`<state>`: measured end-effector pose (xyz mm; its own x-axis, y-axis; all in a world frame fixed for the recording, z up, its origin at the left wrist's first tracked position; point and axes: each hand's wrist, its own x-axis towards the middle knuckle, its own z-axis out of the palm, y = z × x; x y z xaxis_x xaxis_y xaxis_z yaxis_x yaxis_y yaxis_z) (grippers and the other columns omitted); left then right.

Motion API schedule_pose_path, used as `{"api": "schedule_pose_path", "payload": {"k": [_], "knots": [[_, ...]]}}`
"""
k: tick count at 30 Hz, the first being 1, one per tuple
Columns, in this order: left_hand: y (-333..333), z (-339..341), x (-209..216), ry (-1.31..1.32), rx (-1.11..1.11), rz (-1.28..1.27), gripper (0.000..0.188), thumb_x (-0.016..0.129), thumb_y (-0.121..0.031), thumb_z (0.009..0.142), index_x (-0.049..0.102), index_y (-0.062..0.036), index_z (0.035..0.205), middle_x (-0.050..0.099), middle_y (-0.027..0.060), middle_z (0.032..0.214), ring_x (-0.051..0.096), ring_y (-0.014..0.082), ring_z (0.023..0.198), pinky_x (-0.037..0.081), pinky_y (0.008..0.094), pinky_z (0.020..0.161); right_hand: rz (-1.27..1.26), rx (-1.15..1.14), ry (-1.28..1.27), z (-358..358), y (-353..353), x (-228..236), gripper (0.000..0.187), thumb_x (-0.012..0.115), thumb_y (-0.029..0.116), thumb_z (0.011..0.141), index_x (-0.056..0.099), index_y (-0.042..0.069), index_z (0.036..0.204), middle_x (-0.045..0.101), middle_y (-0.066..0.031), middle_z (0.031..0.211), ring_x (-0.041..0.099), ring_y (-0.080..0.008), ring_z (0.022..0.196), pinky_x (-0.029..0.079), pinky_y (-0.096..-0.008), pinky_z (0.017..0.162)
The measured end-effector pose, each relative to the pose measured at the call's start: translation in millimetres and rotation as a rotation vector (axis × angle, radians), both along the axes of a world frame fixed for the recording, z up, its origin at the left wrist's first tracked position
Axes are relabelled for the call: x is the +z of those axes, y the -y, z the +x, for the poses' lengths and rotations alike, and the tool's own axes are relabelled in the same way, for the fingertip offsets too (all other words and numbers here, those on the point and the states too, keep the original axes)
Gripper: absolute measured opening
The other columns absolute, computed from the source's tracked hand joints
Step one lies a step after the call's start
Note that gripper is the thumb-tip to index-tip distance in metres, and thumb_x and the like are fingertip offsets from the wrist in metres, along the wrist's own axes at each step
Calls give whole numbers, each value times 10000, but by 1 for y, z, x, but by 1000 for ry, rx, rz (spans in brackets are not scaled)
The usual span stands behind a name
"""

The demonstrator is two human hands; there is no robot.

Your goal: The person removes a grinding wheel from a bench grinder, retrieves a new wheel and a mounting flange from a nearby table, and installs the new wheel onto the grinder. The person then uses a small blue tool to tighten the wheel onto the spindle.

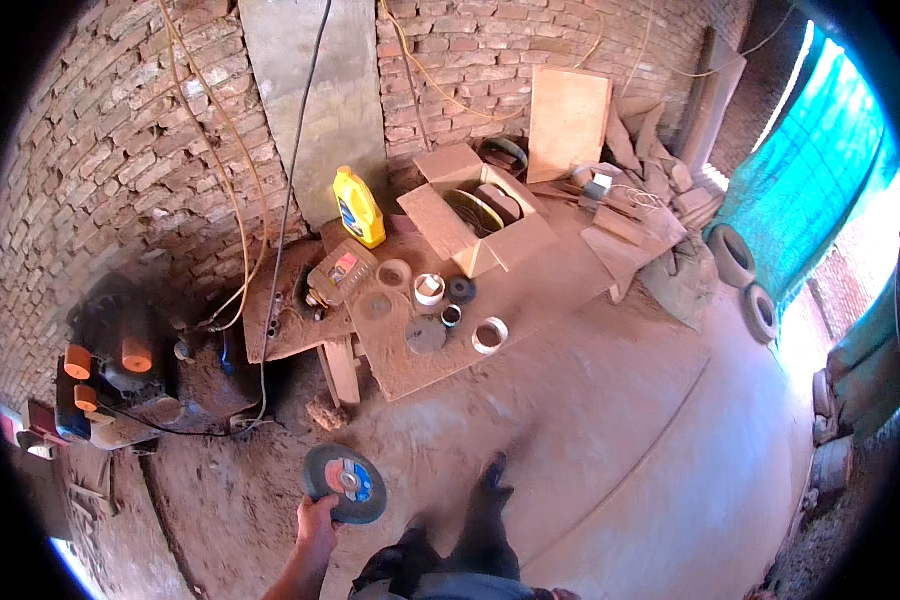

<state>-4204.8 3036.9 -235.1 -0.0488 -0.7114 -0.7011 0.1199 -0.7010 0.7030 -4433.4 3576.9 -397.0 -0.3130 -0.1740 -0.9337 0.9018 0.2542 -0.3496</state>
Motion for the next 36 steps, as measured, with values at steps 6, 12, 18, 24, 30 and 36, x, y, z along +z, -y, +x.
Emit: {"api": "schedule_pose_path", "payload": {"k": [6,12,18,24,30,36], "knots": [[38,-67,-16,59,109,-35,352,570,-24,739,575,-89,1085,640,65,952,651,200,758,540,336,567,203,67,-79,-206,136,16,184,505,241,917,510,71,988,595,-105,754,598,-236,594,520,-351,523],[62,-108,-8,124,178,6,434,558,-31,742,530,-78,1172,620,91,1046,651,256,871,575,414,668,81,227,-359,-362,263,40,340,528,242,907,479,-24,1113,608,-164,880,610,-247,642,537,-361,550],[96,-136,-28,204,198,50,371,583,-36,748,560,-110,1111,631,62,993,646,215,808,546,367,604,34,271,-320,-391,363,64,355,511,222,919,469,-24,1172,612,-177,921,612,-252,674,542,-387,573],[128,-126,-59,227,177,165,358,603,-29,732,577,-114,1079,644,52,948,642,200,776,522,359,566,65,641,-308,-353,371,32,338,522,242,926,497,0,1160,634,-181,1010,649,-289,795,554,-376,639],[170,-135,-65,245,150,167,382,611,-46,720,573,-111,1094,633,37,972,636,180,773,517,325,578,195,699,-351,-338,477,56,232,614,157,866,584,-3,1030,642,-112,925,642,-195,761,534,-301,639],[181,-137,-69,228,223,157,456,584,-47,714,545,-97,1165,616,67,1049,633,207,882,551,367,691,87,1305,-1152,-375,609,-12,257,623,192,857,584,-16,1002,659,-128,851,648,-203,807,513,-332,695]]}}
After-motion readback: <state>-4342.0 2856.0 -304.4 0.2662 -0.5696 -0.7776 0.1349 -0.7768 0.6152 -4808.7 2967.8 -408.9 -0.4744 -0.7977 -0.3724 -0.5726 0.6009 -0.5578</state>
